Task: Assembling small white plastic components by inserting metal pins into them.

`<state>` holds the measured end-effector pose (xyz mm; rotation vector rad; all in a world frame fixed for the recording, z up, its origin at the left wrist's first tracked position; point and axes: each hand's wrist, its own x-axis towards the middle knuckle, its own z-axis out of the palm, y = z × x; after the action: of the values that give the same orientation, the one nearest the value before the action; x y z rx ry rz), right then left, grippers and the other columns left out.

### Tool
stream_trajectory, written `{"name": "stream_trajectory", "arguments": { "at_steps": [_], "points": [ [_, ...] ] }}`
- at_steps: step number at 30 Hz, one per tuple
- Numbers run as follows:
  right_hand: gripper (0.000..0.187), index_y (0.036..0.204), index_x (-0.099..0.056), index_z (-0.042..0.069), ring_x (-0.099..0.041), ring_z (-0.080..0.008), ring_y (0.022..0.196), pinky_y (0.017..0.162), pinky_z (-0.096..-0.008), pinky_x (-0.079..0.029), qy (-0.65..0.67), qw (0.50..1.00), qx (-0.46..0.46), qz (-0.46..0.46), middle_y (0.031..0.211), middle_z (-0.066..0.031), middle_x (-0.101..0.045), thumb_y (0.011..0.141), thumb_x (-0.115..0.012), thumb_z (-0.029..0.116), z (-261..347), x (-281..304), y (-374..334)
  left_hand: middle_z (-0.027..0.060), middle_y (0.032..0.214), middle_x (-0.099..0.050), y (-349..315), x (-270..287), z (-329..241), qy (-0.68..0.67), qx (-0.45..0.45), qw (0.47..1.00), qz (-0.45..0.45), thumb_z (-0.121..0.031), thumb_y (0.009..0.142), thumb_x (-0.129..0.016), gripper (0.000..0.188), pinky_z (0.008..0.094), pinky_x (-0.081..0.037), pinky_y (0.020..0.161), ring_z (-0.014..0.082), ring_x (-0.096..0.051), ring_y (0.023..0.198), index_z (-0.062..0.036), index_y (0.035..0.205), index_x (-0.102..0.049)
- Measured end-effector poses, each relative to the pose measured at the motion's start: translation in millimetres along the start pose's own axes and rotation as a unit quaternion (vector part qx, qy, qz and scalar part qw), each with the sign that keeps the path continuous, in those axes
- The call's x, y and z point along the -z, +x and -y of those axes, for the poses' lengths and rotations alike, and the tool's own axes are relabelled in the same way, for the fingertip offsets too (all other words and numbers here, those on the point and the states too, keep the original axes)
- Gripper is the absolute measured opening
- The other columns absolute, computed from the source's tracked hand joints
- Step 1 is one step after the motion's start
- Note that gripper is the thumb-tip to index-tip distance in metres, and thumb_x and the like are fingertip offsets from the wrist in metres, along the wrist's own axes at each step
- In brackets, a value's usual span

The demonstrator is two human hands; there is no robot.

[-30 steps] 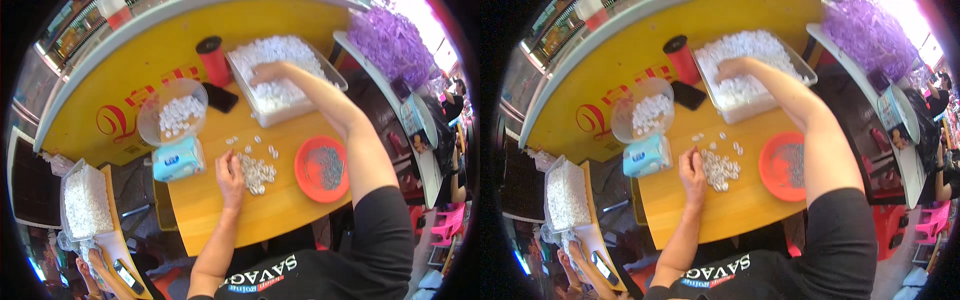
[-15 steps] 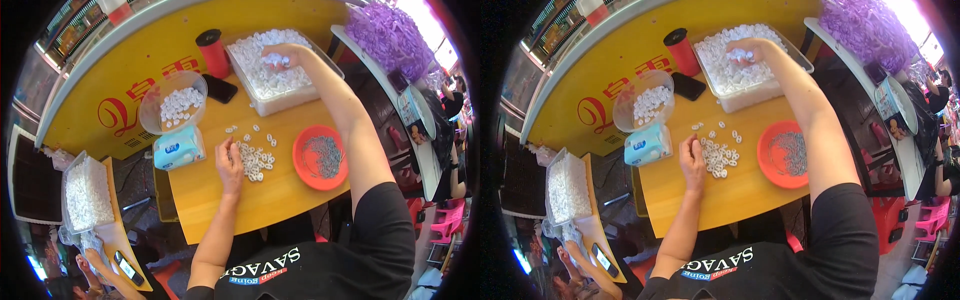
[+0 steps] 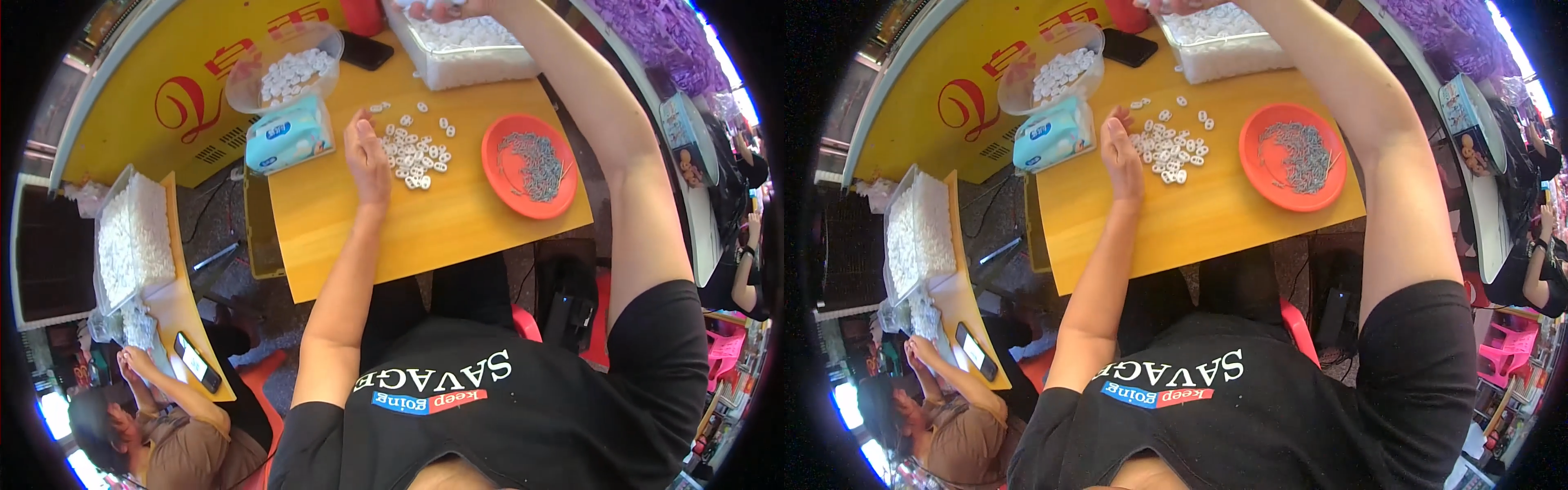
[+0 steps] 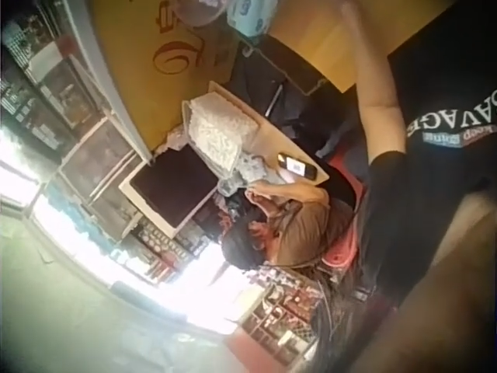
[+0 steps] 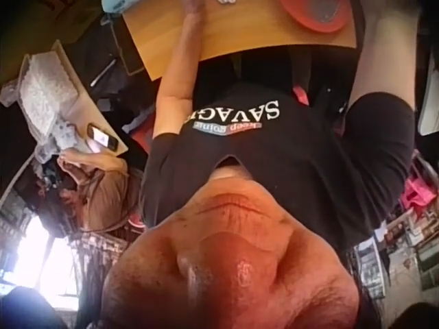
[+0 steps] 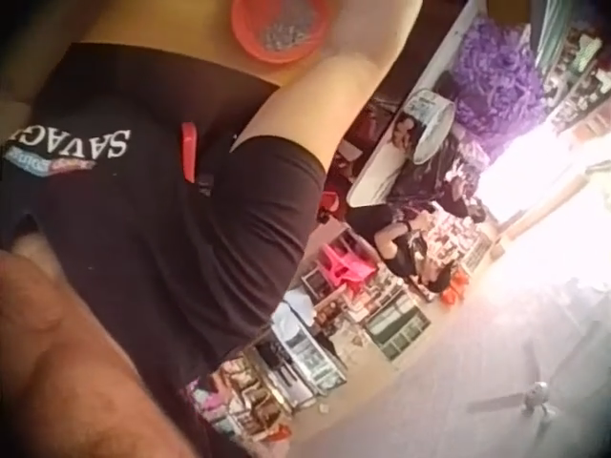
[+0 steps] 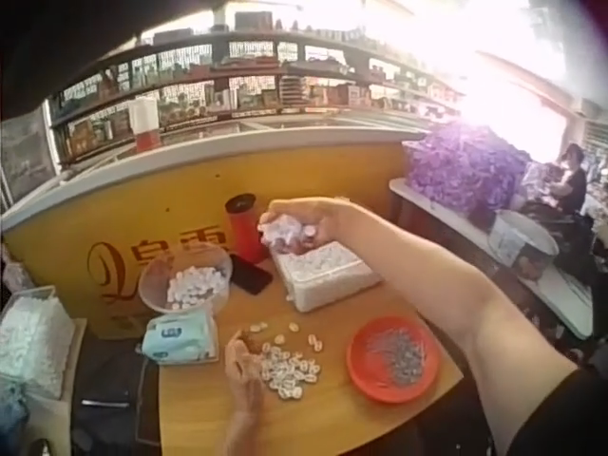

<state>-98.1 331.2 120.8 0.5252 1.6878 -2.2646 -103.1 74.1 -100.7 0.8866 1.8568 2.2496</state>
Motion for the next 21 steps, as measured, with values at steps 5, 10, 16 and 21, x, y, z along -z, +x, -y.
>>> {"name": "stream_trajectory", "arguments": {
  "at_steps": [5,10,16,21],
  "points": [
    [0.031,0.100,-0.058,0.004,-0.060,-0.0109,0.064,0.036,-0.0155,-0.043,0.037,0.998,0.015,-0.042,0.088,-0.0082,-0.063,0.086,-0.070,0.028,-79,-60,10,0.0200,0.128,-0.055,-3,5,-3,-0.031,0.033,0.999,0.000,-0.040,0.105,-0.035,0.056,0.0356,-0.040,0.102,0.0269,-0.054,0.118,0.0069,0.135,-0.044],
    [0.026,0.097,-0.060,0.005,-0.062,-0.0134,0.063,0.039,-0.0222,-0.048,0.016,0.994,-0.015,-0.110,0.081,-0.0077,-0.063,0.086,-0.067,0.028,-161,-65,25,0.0220,0.132,-0.053,-1,-8,-3,-0.025,0.008,1.000,-0.007,-0.044,0.104,-0.035,0.061,0.0369,-0.037,0.106,0.0297,-0.051,0.123,0.0082,0.136,-0.045],
    [0.031,0.099,-0.068,0.009,-0.068,-0.0234,0.070,0.057,-0.0346,-0.054,-0.290,0.895,0.176,-0.290,0.085,-0.0133,-0.066,0.082,-0.066,0.035,-220,-80,42,0.0242,0.131,-0.054,-1,-7,-3,0.025,-0.027,0.999,0.000,-0.045,0.104,-0.034,0.063,0.0372,-0.037,0.106,0.0322,-0.051,0.123,0.0097,0.131,-0.049],
    [0.026,0.101,-0.067,0.011,-0.065,-0.0367,0.089,0.073,-0.0430,-0.055,-0.439,0.686,0.446,-0.372,0.104,-0.0168,-0.063,0.081,-0.072,0.028,-249,-89,45,0.0245,0.128,-0.056,-2,-9,-5,0.029,-0.020,0.999,0.008,-0.046,0.104,-0.033,0.063,0.0368,-0.039,0.104,0.0319,-0.053,0.121,0.0097,0.128,-0.051]
  ]
}}
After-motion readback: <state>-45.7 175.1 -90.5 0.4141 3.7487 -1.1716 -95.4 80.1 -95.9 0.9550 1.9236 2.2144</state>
